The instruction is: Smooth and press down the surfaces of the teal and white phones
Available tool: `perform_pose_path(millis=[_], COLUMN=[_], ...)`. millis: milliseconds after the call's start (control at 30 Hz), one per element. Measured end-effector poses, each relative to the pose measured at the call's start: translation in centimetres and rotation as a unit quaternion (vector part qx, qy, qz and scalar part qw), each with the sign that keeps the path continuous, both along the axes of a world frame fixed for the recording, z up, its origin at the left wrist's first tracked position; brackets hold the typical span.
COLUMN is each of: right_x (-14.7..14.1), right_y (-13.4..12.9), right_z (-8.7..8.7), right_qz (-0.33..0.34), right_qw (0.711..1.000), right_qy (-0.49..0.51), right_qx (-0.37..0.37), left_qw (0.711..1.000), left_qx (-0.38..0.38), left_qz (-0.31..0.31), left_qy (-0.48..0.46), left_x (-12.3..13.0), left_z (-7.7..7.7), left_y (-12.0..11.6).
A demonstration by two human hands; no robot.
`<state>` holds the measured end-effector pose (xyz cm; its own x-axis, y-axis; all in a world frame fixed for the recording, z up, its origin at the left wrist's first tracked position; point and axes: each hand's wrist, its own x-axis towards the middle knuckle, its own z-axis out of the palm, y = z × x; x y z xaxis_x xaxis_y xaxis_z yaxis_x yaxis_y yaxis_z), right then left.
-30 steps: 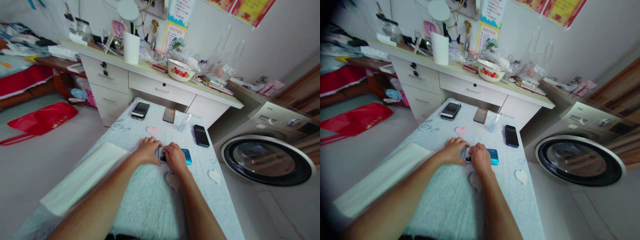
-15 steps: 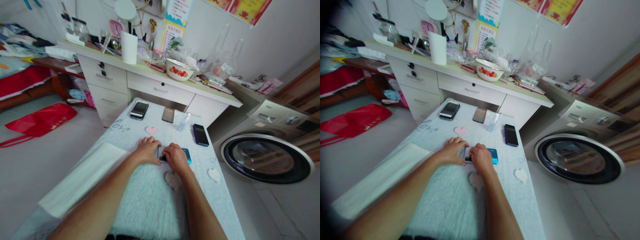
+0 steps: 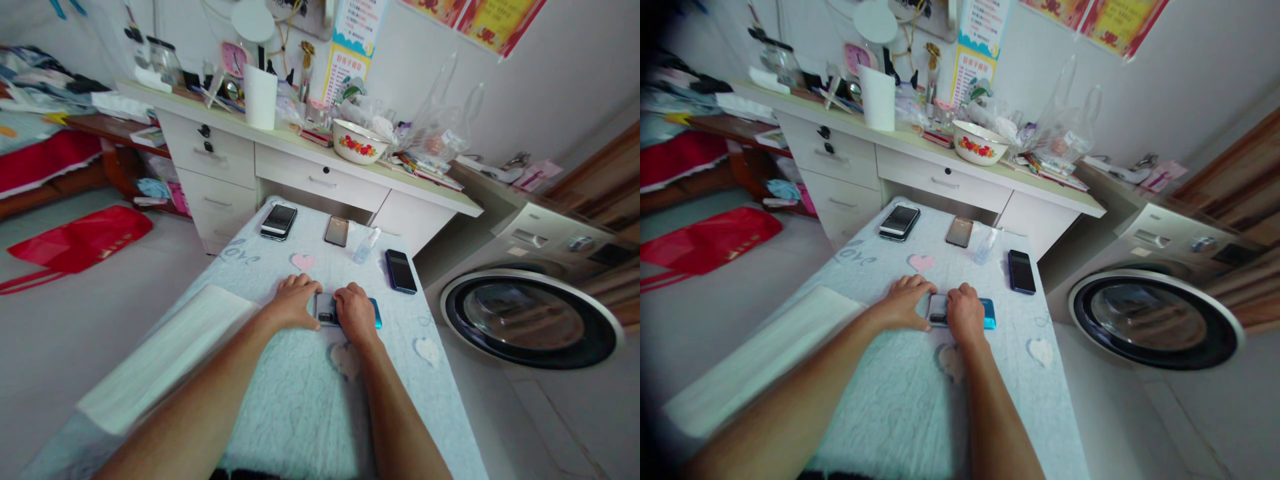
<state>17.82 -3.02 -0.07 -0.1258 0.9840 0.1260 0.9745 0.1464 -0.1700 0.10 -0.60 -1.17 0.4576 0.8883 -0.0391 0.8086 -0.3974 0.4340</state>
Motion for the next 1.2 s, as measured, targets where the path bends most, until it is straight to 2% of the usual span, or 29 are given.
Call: perform_pose_path(millis=[300, 733, 933, 1200], right_x=[-2.0, -2.1, -1.4, -0.6], right_y=[0.2, -0.4, -0.4, -0.1], right_z=[-0.6, 0.4, 0.3, 0.0], right_qz=[0.064, 0.130, 0.117, 0.011], right_qw=[0.998, 0.991, 0.992, 1.000], right_qy=[0.005, 0.030, 0.041, 0.009], right_qx=[0.003, -0.033, -0.017, -0.002], left_qw=[1.000, 1.000, 1.000, 1.000], left_qx=[0.000, -0.006, -0.003, -0.010], left_qz=[0.006, 0.005, 0.003, 0.002], left_qy=[0.006, 0.016, 0.004, 0.009], left_x=[0.1, 0.2, 0.1, 0.0], left_z=[0.0, 0.3, 0.2, 0.5], left_y=[0.0, -0.1, -0.1, -0.1])
